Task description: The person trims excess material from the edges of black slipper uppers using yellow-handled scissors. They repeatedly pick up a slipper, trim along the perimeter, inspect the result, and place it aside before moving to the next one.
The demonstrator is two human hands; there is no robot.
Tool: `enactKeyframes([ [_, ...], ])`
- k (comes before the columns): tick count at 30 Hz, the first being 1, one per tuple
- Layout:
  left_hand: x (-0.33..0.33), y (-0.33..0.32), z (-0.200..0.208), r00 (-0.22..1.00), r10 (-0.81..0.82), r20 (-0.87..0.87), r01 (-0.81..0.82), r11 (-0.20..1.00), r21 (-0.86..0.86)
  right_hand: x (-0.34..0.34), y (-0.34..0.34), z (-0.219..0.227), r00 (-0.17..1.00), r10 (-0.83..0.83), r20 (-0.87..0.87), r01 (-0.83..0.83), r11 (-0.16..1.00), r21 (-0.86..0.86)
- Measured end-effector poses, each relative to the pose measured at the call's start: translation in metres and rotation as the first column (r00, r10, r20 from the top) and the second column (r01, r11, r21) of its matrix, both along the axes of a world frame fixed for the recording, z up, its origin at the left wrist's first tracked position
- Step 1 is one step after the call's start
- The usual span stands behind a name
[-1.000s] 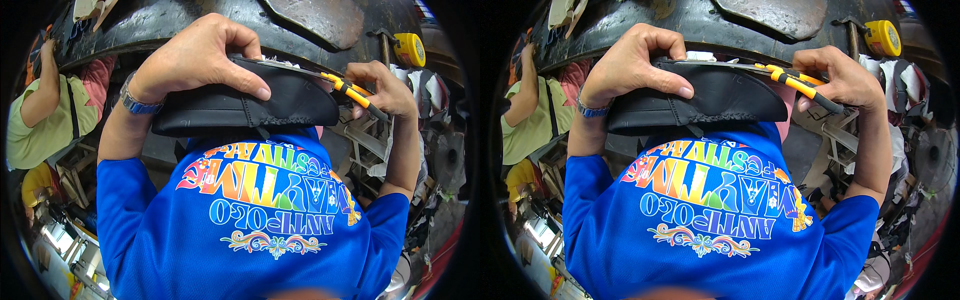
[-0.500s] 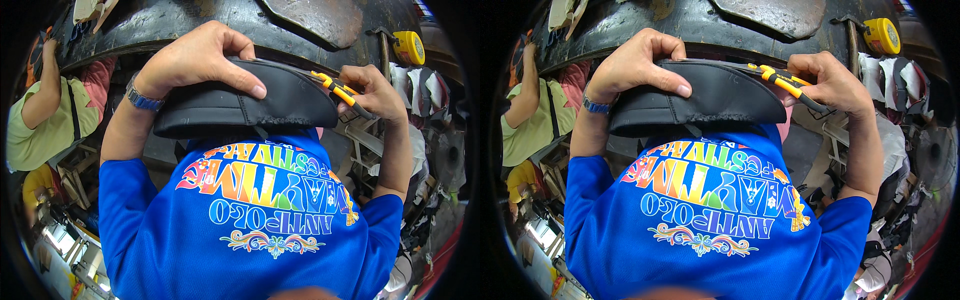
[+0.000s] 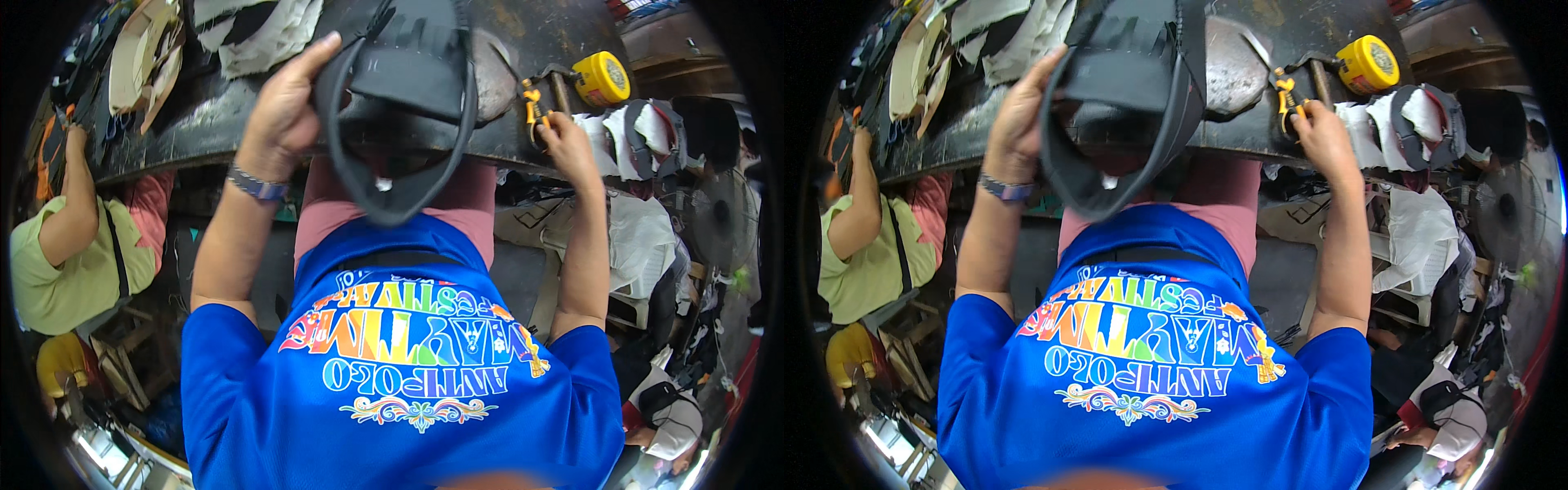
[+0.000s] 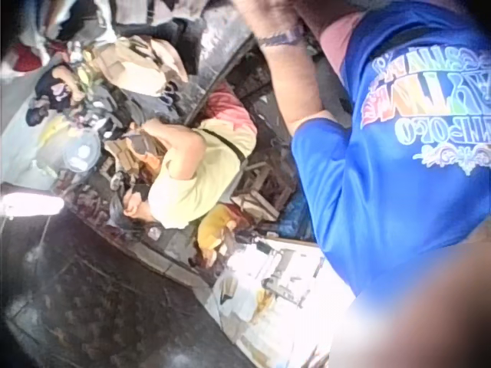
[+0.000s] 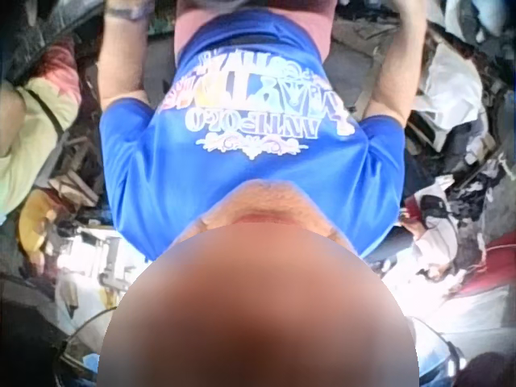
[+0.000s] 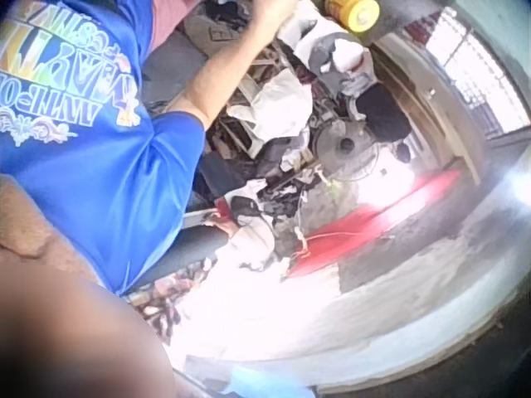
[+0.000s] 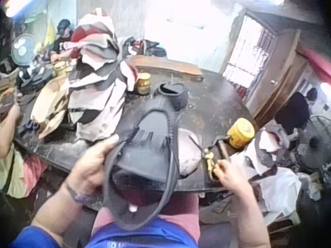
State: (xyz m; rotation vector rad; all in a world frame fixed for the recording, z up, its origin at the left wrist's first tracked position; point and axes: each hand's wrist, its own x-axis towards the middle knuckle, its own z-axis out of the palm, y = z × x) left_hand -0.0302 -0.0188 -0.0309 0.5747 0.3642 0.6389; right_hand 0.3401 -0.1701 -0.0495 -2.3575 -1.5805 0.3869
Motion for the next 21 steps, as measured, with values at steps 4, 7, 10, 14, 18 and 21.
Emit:
enactKeyframes([
  [4,0.033,0.0,-0.048,0.991,0.003,0.137,0.037,0.956,-0.29,-0.008,0.006,0.001,0.997,-0.015,0.07,0.01,0.998,0.07],
  [7,0.045,-0.008,-0.061,0.993,0.108,-0.04,-0.115,0.95,-0.292,-0.016,0.011,0.009,0.989,-0.063,0.135,0.053,0.996,0.079],
  [10,0.051,-0.011,-0.057,0.993,0.12,0.005,-0.112,0.943,-0.313,-0.019,0.013,0.013,0.991,-0.068,0.116,0.055,0.992,0.11],
  [14,0.062,-0.014,-0.048,0.984,0.179,0.012,-0.162,0.913,-0.375,-0.019,0.014,0.009,0.983,-0.057,0.177,0.042,0.995,0.089],
  [18,0.074,-0.014,-0.044,0.972,0.232,0.041,-0.198,0.899,-0.39,-0.026,0.015,0.008,0.977,-0.006,0.211,-0.013,0.996,0.087],
  [21,0.078,-0.015,-0.04,0.964,0.262,0.035,-0.23,0.896,-0.379,-0.047,0.012,0.022,0.991,-0.029,0.131,-0.031,0.9,0.435],
])
